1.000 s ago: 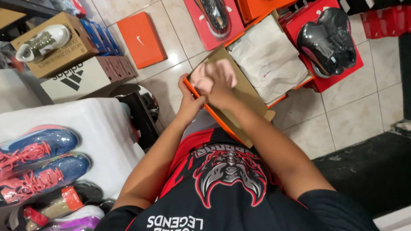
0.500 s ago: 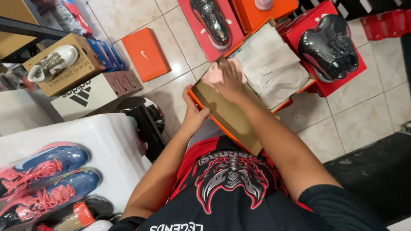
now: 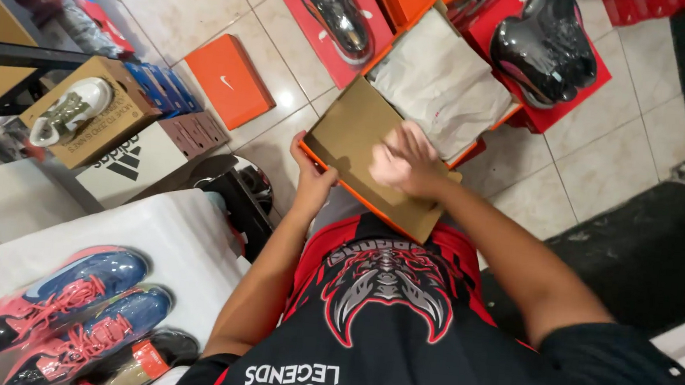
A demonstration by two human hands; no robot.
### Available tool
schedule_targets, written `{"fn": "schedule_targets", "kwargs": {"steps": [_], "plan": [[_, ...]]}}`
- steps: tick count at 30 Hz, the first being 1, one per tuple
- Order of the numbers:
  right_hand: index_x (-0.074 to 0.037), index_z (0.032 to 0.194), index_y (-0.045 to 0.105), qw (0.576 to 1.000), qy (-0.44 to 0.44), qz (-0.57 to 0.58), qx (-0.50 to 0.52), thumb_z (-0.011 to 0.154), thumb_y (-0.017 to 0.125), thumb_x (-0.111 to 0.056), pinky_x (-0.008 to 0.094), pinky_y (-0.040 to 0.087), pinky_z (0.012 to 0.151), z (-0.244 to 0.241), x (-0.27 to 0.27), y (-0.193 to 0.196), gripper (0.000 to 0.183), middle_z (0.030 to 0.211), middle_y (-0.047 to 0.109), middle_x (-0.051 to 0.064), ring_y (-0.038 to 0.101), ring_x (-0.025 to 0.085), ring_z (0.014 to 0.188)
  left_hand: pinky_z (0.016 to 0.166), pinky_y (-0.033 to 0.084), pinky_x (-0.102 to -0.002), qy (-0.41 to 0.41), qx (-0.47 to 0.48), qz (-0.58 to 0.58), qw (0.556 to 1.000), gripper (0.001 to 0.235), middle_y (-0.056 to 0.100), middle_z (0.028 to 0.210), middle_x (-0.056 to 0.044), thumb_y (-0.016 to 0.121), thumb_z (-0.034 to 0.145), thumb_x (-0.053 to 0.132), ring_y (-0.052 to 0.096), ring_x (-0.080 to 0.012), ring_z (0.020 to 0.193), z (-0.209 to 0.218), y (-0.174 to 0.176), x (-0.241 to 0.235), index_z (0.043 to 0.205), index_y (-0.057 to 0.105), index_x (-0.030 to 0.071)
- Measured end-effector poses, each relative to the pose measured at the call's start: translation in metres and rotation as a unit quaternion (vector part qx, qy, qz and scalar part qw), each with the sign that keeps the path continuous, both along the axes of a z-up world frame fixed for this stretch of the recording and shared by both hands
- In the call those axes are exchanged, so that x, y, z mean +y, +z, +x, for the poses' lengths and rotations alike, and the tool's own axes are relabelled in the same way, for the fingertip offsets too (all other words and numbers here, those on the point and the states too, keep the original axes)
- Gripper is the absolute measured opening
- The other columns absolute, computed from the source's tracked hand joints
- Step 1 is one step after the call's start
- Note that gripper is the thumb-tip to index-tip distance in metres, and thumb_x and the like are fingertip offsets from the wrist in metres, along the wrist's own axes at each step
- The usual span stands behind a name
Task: Cleaning and wiping down shoe boxes with a cloth and organizing them in a warehouse.
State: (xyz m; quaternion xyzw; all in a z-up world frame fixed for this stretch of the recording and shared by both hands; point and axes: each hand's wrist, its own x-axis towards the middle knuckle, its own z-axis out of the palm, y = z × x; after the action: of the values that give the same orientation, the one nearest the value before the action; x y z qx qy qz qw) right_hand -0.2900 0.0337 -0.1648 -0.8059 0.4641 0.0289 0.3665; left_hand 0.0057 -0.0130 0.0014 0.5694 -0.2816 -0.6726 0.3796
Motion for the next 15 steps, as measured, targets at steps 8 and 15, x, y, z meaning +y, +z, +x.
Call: {"fn": "schedule_targets", "kwargs": {"steps": [8,15], "plan": [[-0.023,0.165,0.024,0.973,0.045,0.227,0.019,0.086,0.061,-0.032,0.071,-0.011,0.118,0.036,0.004,0.135,0.087,0.173,-0.017,0.018,-0.024,0.046,0.154,0.062,0.058,-0.036,-0.019,-0.023,0.005,1.0,0.096,0.048,0.127,-0.023,0.056,0.077,-0.005,0.059,-0.0292,0.088,0.002,0.02,-0.009,0.153,0.009,0.03],[-0.029,0.168,0.016,0.991,-0.033,0.11,0.066,0.087,0.064,-0.028,0.078,-0.001,0.111,0.042,0.016,0.08,0.094,0.17,-0.026,0.017,-0.03,0.043,0.151,0.059,0.06,-0.036,-0.02,-0.035,0.011,0.999,0.096,0.048,0.121,-0.023,0.055,0.077,-0.005,0.06,-0.0287,0.082,0.002,0.015,-0.006,0.153,0.009,0.03]]}}
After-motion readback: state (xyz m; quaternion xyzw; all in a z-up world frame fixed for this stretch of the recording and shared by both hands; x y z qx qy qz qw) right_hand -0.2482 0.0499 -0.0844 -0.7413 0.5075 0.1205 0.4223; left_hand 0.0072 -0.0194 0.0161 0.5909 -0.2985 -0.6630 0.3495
